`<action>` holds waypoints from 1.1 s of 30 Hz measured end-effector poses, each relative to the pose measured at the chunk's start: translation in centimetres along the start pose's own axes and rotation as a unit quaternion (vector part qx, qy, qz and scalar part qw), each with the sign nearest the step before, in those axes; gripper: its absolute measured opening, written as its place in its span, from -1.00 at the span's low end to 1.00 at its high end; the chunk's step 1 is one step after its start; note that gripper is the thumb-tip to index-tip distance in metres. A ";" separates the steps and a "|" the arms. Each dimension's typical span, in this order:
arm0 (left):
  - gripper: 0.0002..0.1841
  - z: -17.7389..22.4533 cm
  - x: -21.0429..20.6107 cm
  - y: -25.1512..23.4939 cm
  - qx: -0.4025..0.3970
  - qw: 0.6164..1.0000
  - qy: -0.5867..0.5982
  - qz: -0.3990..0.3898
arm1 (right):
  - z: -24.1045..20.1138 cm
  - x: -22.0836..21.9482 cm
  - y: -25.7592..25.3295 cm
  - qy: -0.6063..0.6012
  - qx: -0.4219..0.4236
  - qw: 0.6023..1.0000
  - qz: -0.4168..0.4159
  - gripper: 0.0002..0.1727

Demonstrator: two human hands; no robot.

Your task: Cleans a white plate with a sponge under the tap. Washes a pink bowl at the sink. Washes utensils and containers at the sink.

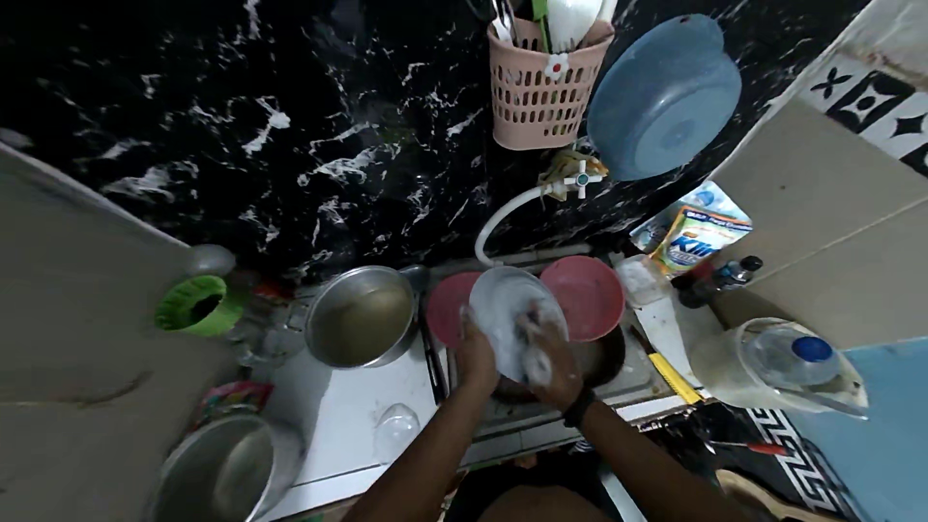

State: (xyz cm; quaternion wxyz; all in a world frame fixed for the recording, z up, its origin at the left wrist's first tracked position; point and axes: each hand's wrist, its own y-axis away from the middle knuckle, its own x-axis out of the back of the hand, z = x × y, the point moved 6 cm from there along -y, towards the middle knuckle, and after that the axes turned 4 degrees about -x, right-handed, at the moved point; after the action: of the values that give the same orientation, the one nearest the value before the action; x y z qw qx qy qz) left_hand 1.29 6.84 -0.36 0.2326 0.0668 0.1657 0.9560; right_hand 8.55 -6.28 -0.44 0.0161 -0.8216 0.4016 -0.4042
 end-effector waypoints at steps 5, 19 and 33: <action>-0.49 0.8 -1.5 2.6 -0.035 0.986 -0.109 -0.120 | -3.4 1.8 -8.4 0.018 -0.079 0.974 -0.210 -0.36; -0.42 -0.3 1.1 -0.3 0.001 0.999 0.050 -0.013 | 2.8 2.4 -2.3 0.018 -0.103 0.991 -0.079 -0.44; -0.45 -0.1 0.8 -0.5 -0.026 0.991 0.125 -0.026 | -2.8 1.7 0.6 0.104 0.141 0.982 -0.068 -0.54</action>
State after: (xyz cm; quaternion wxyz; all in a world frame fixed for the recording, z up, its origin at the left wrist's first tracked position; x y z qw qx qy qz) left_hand 0.78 7.61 -0.57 0.2369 -0.0635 0.1705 0.9543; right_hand 6.87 -6.97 2.29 0.0621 -0.7901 0.2829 -0.5403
